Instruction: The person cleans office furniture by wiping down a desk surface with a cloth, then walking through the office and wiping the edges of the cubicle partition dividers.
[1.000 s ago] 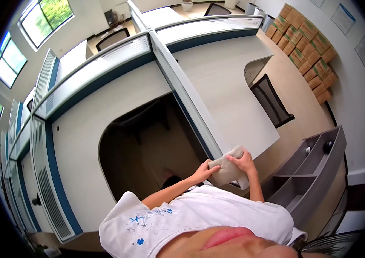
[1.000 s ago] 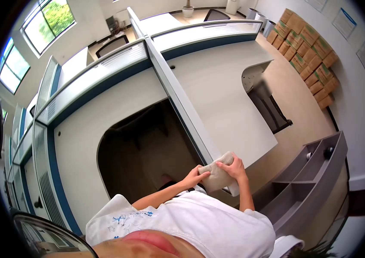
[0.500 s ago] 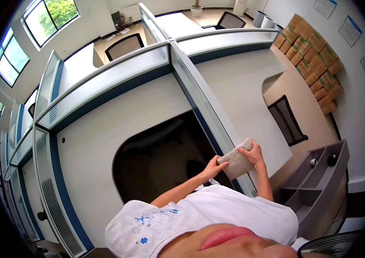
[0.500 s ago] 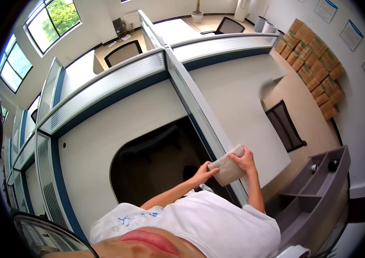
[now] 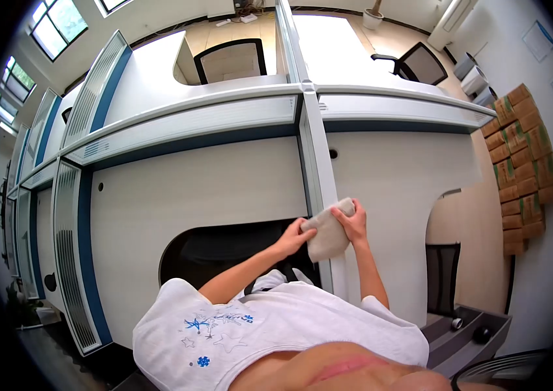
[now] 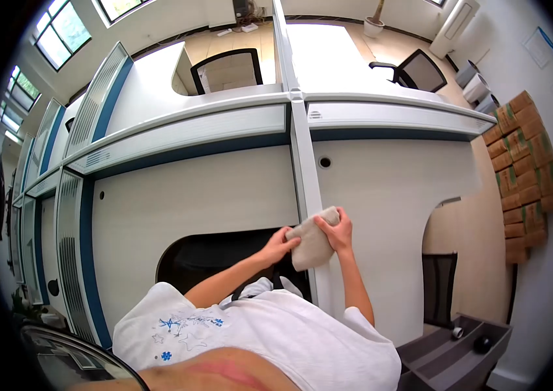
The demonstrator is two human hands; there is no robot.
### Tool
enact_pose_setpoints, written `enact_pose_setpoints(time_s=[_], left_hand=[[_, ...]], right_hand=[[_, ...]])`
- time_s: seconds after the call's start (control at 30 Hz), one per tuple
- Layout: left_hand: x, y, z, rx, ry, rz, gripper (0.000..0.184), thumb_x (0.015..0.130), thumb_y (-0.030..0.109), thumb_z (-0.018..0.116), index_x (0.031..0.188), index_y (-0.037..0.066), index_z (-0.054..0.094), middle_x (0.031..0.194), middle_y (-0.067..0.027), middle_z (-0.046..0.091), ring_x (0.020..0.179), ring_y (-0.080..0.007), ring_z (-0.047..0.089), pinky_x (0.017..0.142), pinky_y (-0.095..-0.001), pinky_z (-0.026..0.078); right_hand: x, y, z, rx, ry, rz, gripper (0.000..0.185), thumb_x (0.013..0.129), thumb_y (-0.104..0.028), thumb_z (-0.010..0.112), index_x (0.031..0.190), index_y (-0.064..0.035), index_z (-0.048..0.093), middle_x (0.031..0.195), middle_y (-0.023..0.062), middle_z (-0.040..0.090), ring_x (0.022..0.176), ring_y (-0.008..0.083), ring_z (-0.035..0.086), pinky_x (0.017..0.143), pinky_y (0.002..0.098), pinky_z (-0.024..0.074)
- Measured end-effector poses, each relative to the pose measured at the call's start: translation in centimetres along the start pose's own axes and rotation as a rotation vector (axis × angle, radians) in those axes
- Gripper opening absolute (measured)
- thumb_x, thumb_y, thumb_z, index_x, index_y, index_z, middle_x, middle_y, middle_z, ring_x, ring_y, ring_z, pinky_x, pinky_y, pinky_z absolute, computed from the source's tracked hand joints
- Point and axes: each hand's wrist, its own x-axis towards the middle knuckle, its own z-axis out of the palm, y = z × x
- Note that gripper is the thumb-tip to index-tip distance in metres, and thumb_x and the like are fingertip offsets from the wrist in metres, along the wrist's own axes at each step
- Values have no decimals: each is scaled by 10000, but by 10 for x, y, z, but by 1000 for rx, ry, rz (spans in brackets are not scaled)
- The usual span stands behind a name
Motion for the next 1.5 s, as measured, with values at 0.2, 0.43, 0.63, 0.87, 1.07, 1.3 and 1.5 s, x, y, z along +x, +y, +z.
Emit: enact_pose_setpoints(time_s=[0.2,0.43,0.63,0.87,1.07,1.3,1.5], left_hand=[[141,79,-58,9,341,13,341,991,328,681,1179,67,569,1030,-30,647,912,-116,597,779,-278,488],[280,158,-122,117,598,99,507,964,356,714,1294,9,548,1150,-103,665,1059,-182,622,901,-332,504],[301,169,-147,-43,504,-48,598,939,440,731,1342,36,552,1172,-63,675,1073,-155,635,883,-347,514],[288,138,-124,-237,528,-23,590,912,475,753,1301,69,573,1084,-24,679,933,-125,642,727,-287,494],[157,88,-92,-96,388,-62,492,927,448,736,1260,113,600,1084,-21,662,959,-119,579,768,-310,451],[-88,-23,3,-43,484,134,338,965,279,713,1120,30,545,995,-53,615,916,-129,564,802,-312,492],[-346,-88,-20,24,902,171,291,873,209,781,999,52,571,842,-27,617,776,-103,577,688,-299,497]], right_hand=[[182,-37,59,-2,134,-15,703,671,-553,887,1024,5,647,943,147,730,855,254,709,787,384,560],[348,-79,108,-39,171,28,824,626,-678,842,1013,32,682,1001,202,732,936,324,707,866,411,543],[386,-75,117,65,51,86,867,656,-642,855,1136,53,660,1094,188,700,981,285,682,883,375,536],[339,-74,101,-168,100,71,974,651,-757,793,1125,81,641,1078,227,711,1014,340,695,908,414,535],[200,-70,71,-358,176,-84,845,694,-727,780,1110,-10,616,1014,227,728,986,410,705,863,472,546],[-24,-104,61,-826,-225,-530,606,746,-556,818,1025,-79,570,848,192,725,792,413,711,718,493,562],[-239,-80,152,-491,-574,-648,642,817,-466,803,1233,-78,506,916,176,723,850,379,713,737,450,557]])
